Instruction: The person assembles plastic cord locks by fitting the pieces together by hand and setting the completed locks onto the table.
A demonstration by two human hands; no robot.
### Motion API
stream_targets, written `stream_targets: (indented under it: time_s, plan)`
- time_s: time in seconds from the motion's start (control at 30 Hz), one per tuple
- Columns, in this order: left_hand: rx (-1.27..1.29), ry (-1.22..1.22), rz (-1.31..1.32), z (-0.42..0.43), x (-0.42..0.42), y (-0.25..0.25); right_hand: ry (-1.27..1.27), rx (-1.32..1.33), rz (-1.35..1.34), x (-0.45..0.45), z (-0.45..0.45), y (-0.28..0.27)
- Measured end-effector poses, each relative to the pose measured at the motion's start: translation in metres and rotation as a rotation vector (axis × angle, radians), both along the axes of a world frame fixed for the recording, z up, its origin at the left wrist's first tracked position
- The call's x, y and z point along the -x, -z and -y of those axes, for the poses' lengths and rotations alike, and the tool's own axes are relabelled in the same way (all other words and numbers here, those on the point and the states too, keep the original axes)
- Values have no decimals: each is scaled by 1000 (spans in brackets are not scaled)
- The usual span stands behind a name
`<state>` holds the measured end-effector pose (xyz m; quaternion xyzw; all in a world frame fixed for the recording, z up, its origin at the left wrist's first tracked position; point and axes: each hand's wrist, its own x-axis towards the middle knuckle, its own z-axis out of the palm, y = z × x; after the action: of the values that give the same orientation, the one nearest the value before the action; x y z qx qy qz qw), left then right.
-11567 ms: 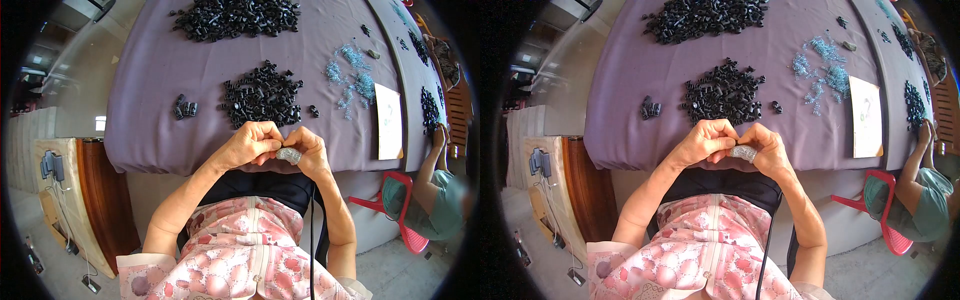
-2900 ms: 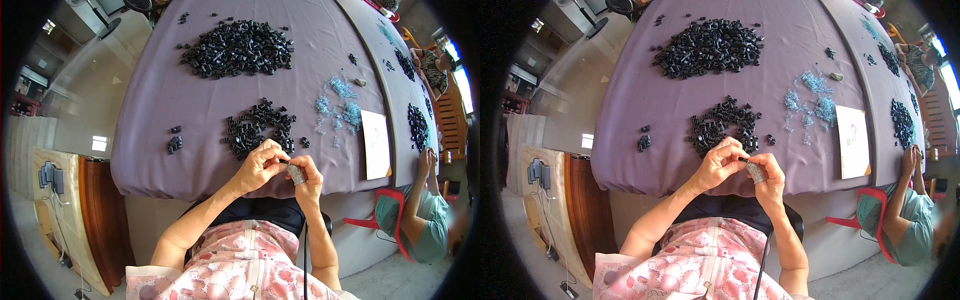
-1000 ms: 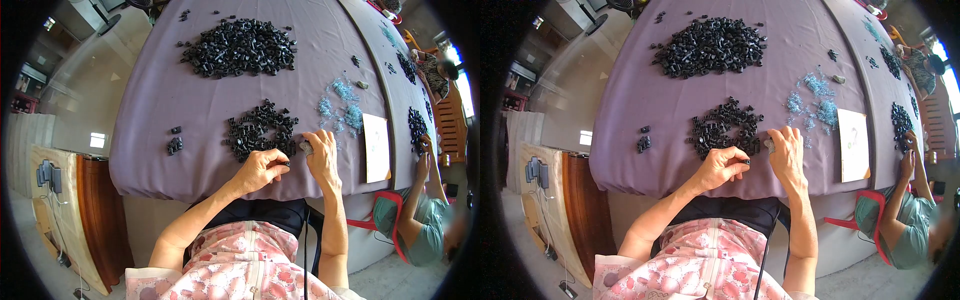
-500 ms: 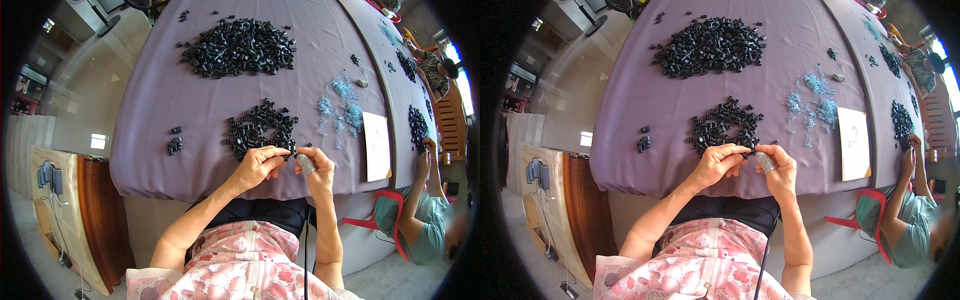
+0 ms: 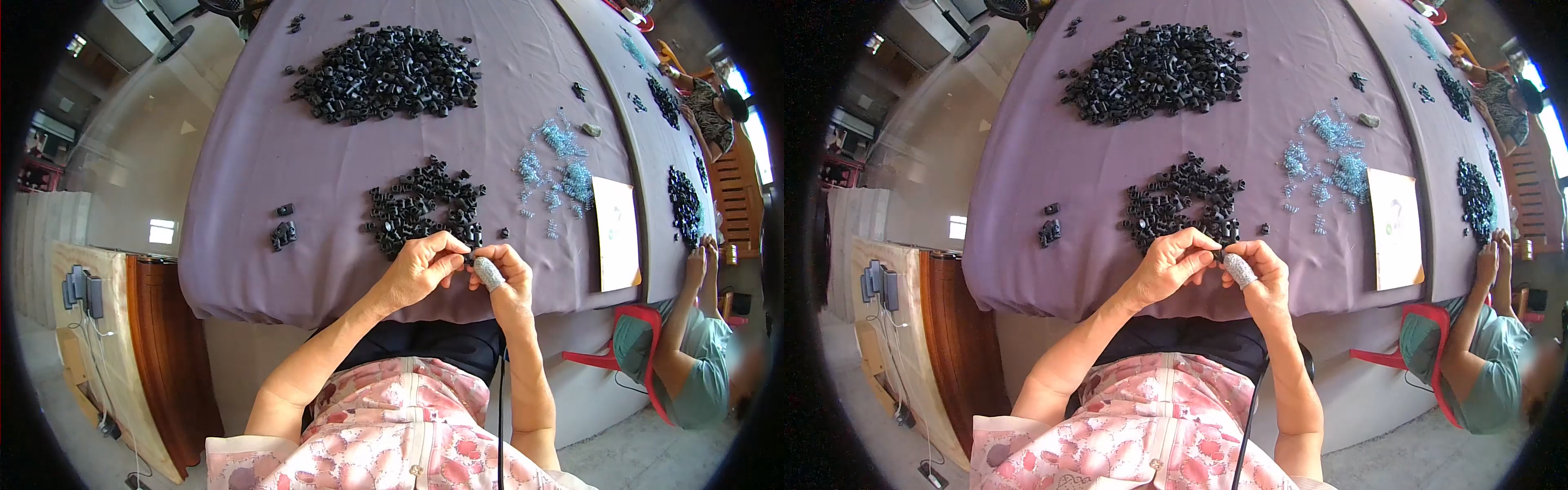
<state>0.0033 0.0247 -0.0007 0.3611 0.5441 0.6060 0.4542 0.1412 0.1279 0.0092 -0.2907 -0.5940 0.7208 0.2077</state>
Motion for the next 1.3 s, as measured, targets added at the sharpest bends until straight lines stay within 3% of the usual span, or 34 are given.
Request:
stream_targets:
  time_s: [0.1,0.47,0.8,0.9,1.0,1.3]
  plan:
    - [-11,13,5,0,-1,1,13,92,-56,-1,-1,1]
    - [-20,21,46,-1,0,4,13,44,-9,3,1,-1]
    - [-32,76,239,2,4,5,-81,-37,15,4,-4,0]
    - [-58,94,326,2,4,4,-130,340,-104,5,-7,-4]
    - [-56,85,325,3,4,2,-163,360,-154,7,-8,-2]
    - [0,59,136,5,2,-2,-228,-81,-105,6,-13,3]
